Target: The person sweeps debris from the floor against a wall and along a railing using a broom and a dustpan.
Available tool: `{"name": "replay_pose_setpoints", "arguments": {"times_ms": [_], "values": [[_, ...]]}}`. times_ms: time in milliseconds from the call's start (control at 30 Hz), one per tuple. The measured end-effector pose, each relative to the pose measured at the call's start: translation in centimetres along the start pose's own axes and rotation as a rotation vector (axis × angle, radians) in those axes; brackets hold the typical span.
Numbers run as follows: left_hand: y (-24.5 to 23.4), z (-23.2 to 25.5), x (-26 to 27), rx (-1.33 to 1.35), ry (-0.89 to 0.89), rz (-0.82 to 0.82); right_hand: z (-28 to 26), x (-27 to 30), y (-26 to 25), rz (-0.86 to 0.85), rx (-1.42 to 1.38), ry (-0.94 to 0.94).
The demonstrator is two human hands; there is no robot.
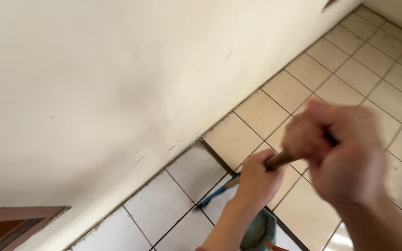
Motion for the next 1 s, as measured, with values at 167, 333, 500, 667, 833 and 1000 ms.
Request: {"name": "replay_pose_setpoints", "arguments": {"times_ms": [167, 333, 500, 667, 833, 1000], "values": [[-2.4, 1.8, -2.4, -0.01, 0.182, 0.061, -0.1, 1.3, 2.1, 0.126, -0.016, -0.164], [-6.6, -4.3, -5.9, 0.114, 0.171, 0.056, 6.5, 2.2, 6.8, -0.021, 0.195, -0.269], [-13.0, -7.8, -4.5, 0.037, -0.044, -0.016, 10.7, 4.0, 12.6, -0.251, 0.025, -0.003], [-18.7, -4.9, 1.3, -0.308, -0.031, 0.051, 10.1, 5.8, 16.3, -0.314, -0.129, 0.097], [-22.9, -6.8, 5.4, -0.239, -0.094, 0.254, 10.7, 7.2, 18.5, -0.336, -0.322, 0.146], [-23.3, -7.8, 6.5, -0.287, -0.244, 0.36, 9.5, 6.5, 17.8, -0.267, -0.377, 0.141]]}}
Point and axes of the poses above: each hand's wrist, its own x-axis away from the middle knuckle, its own y-axis out of the palm, z = x × y, the point moved 6 cm from there along -x, towards the middle knuckle, and after that the axes turned 2 degrees about z, right-handed, at the moved point
